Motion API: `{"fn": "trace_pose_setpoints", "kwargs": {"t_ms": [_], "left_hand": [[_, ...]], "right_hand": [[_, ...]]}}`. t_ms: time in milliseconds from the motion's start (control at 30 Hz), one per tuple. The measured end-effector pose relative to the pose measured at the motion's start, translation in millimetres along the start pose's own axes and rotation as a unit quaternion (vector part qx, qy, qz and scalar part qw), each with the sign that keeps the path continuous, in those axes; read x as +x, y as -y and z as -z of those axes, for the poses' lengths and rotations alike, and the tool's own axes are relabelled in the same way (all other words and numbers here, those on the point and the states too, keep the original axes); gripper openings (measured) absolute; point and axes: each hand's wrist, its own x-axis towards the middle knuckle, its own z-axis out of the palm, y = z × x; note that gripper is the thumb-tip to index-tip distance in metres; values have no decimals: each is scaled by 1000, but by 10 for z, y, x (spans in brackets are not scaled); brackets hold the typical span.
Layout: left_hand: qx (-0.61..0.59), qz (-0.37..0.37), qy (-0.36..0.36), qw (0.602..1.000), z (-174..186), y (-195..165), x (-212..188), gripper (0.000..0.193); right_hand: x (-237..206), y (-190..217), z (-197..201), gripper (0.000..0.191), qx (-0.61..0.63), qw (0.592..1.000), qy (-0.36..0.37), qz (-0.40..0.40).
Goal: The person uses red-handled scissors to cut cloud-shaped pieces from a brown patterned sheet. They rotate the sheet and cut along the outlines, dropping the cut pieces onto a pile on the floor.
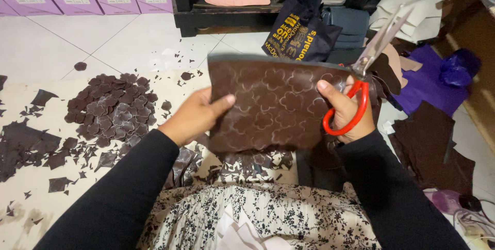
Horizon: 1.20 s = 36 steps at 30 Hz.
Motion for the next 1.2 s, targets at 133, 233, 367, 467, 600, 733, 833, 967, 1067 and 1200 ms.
{"fn": "trace_pose_setpoints", "kwargs": {"t_ms": [133, 233, 367, 467, 600, 733, 833, 967, 1067, 1200], "left_hand": [[-171, -16, 96, 980, 163, -70, -78, 37], [-88, -15, 154, 984, 102, -108, -122, 50], [-360, -20, 140, 922, -5, -278, -228, 77], [-553, -170, 241, 779, -105, -386, -396, 97], [-408, -205, 253, 853, -388, -332, -526, 89], [-139, -166, 48, 975, -553, -237, -516, 76], [-39, -198, 9, 979, -525, -258, -484, 61], [148, 40, -20, 988, -473, -331, -361, 57], [225, 84, 212, 947, -482, -338, -252, 75], [62, 106, 121, 985, -480, -289, -219, 83]], "right_hand": [[-49, 297, -135, 17, 141, 983, 2, -115], [-77, 603, -298, 18, 176, 972, -1, -155], [-84, 820, -430, 17, 231, 965, -4, -122], [-64, 851, -448, 19, 296, 945, -24, -133], [-14, 792, -482, 23, 303, 938, -91, -143], [-7, 756, -516, 26, 270, 956, -54, -101], [-59, 807, -487, 27, 211, 977, -1, -16], [-74, 893, -422, 30, 147, 986, -33, 64], [-37, 866, -440, 25, 26, 998, -22, 56], [-69, 809, -434, 26, -153, 988, 10, 5]]}}
